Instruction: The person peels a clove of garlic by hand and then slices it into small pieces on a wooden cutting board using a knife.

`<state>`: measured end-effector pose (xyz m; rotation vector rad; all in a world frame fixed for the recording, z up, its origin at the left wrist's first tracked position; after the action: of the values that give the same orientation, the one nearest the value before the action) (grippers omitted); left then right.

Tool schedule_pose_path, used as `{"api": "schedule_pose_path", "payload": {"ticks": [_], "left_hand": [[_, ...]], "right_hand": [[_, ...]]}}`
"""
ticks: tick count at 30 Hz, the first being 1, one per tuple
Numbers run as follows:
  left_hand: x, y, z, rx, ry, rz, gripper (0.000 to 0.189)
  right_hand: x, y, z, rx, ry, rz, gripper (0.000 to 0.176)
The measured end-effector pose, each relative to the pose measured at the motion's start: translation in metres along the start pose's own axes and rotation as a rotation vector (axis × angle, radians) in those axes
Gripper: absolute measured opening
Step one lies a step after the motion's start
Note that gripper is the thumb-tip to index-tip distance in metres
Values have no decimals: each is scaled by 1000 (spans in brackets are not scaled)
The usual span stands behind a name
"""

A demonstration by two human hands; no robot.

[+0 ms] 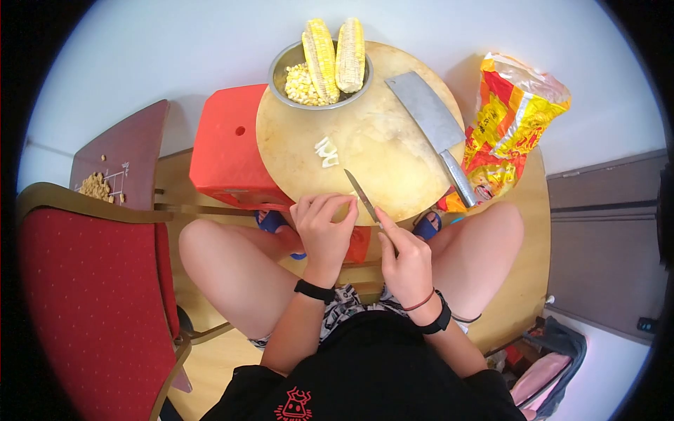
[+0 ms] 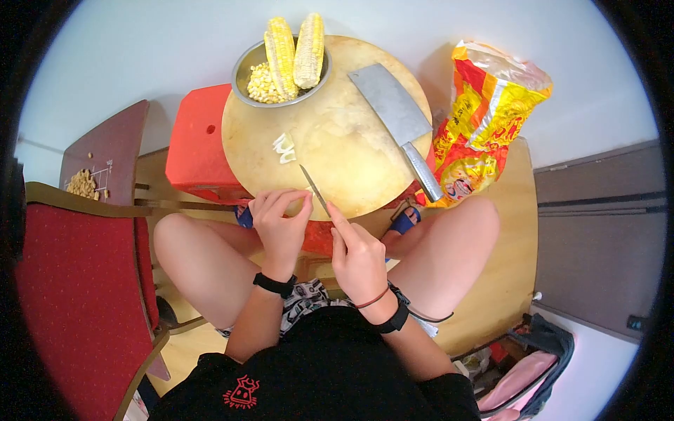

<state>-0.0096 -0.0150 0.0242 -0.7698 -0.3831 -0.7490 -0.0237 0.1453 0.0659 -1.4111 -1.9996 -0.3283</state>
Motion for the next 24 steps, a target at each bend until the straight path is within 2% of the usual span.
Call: {"api": "schedule_pose_path", "payload": {"ticks": [11,14,19,24], "left_hand": [[-2,3,-2,-13,-19,21,12],[-3,1,-3,-22,-9,22,12],[-4,1,-3,-38,-23,10,12],[-3,-1,-1,-19,-49,-1,13]], "right_hand": [[-3,6,-3,26,97,-41,52],[-2,11,0,-27,101,-78,55],[-15,-3,2,65,174,-44,60],[-5,13,5,36,153,-51,59]]}}
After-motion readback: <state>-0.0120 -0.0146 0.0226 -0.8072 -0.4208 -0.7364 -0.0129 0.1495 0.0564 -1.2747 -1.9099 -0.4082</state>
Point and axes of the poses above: each hand's wrist, its own y-axis away from the middle knuckle, its own x-axis out of the back of the hand, z = x × y, the point moved 4 cm from there along -y, towards the middle knuckle, and after that the axes turned 1 degree about -z, right-handed, at the moved point
